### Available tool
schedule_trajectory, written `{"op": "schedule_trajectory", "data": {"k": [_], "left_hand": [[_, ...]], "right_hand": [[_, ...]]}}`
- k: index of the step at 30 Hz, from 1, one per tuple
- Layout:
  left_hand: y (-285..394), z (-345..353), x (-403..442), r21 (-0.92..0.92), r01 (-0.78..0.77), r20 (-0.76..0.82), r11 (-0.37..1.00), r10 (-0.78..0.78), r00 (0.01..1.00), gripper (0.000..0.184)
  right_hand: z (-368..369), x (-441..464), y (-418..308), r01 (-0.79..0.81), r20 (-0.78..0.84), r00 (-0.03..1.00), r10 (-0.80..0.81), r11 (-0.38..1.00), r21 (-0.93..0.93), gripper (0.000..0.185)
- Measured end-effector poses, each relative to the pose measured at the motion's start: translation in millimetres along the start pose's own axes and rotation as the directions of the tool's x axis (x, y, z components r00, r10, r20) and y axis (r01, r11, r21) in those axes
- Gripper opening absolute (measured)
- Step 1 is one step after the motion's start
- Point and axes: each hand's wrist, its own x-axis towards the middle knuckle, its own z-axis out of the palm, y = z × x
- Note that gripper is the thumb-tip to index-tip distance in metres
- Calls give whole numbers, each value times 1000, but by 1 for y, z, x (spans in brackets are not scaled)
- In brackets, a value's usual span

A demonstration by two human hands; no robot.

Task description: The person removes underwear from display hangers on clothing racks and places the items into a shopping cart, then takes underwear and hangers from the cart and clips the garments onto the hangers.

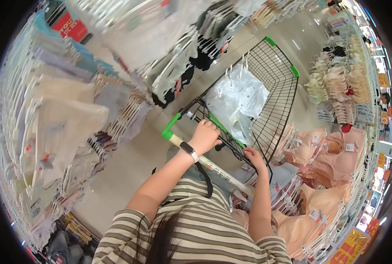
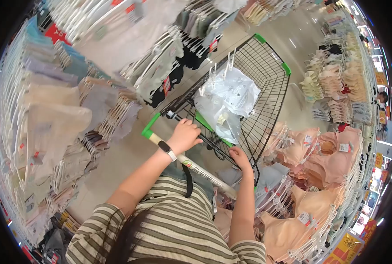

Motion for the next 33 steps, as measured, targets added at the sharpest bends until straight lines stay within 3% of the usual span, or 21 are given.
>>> {"op": "schedule_trajectory", "data": {"k": [7,14,15,16,19,22,26,29,31,33], "left_hand": [[33,3,-47,65,46,-11,997,-46,999,37],[37,-3,-108,69,-16,-65,997,21,998,32],[35,-1,-114,59,-33,-43,998,36,998,31],[33,-1,-122,52,-60,-29,997,62,998,31],[30,2,-145,31,-84,-21,996,85,996,29],[34,-2,-165,29,-88,-2,996,88,996,26],[35,-8,-190,-20,-81,69,997,82,994,27],[43,-12,-219,23,-57,103,998,54,993,32],[46,-11,-239,50,-47,120,998,41,992,31],[39,-8,-253,5,-55,93,998,54,994,31]], "right_hand": [[27,-34,27,13,-31,999,-13,1000,-10,31],[74,-67,50,54,-118,990,-79,977,-207,35],[83,-66,62,110,-125,984,-125,986,-127,38],[86,-74,62,36,-38,999,-38,997,-73,40],[106,-86,68,66,-2,998,-67,988,-138,43],[129,-97,83,137,-87,985,-149,982,-127,43],[146,-134,66,-30,-30,999,30,999,-19,44],[175,-132,105,85,-108,989,-105,981,-177,52],[183,-152,94,14,-84,996,-27,988,-153,51],[192,-153,97,28,-76,996,-51,961,-273,48]]}}
